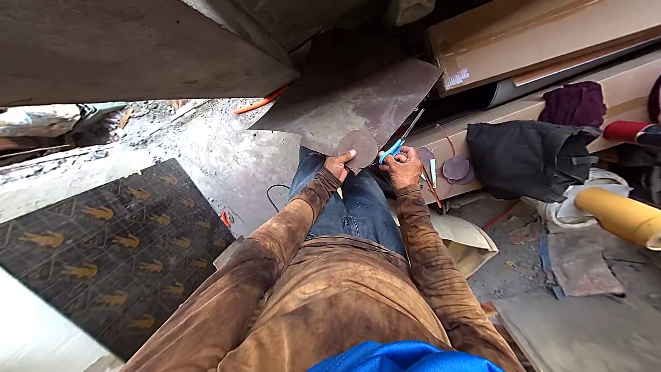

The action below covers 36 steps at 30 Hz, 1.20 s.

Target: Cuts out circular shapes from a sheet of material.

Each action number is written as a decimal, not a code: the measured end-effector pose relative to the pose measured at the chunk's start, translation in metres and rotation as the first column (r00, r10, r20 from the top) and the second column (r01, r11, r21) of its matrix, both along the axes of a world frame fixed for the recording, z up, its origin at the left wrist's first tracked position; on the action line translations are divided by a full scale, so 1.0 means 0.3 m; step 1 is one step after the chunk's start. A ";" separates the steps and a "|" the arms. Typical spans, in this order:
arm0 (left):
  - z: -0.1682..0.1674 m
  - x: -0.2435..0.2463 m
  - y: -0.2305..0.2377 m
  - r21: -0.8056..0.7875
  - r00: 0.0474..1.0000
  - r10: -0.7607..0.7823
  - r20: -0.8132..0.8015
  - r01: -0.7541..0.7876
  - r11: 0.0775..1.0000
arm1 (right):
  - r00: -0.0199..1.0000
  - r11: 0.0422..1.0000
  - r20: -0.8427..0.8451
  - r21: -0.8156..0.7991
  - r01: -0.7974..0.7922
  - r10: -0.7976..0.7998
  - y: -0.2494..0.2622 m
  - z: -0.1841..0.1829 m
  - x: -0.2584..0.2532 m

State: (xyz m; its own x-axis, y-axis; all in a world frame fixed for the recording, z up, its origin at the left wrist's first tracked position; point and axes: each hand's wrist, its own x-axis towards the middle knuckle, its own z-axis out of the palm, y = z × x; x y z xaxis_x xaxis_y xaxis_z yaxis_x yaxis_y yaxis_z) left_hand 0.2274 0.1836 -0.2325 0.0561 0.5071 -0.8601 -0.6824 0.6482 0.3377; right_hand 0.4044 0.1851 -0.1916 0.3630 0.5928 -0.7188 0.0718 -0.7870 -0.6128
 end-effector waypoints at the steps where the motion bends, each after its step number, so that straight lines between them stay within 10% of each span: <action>1: 0.000 -0.001 0.001 -0.001 1.000 -0.022 -0.020 0.022 1.000 | 0.998 0.999 -0.051 -0.022 0.035 -0.036 0.008 -0.011 -0.016; 11: 0.031 -0.090 0.056 -0.108 0.971 0.144 0.190 -0.126 0.986 | 0.963 0.993 -0.266 0.098 0.062 -0.034 0.026 -0.085 -0.014; 16: -0.029 -0.114 0.052 -0.017 0.943 -0.133 0.305 0.145 0.989 | 0.978 0.994 -0.196 0.097 -0.051 0.069 0.014 -0.086 0.046; 36: -0.015 -0.068 0.016 0.167 0.949 -0.307 0.067 0.293 0.941 | 0.990 0.993 0.102 -0.081 -0.092 0.100 0.032 -0.025 0.029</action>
State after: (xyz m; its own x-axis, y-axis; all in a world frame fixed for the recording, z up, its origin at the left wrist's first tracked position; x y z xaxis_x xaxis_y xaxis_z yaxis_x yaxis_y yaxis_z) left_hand 0.2070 0.1883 -0.2370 0.3003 0.5799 -0.7573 -0.4965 0.7730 0.3949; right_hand 0.4132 0.1947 -0.1990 0.3836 0.5740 -0.7234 0.2102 -0.8171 -0.5368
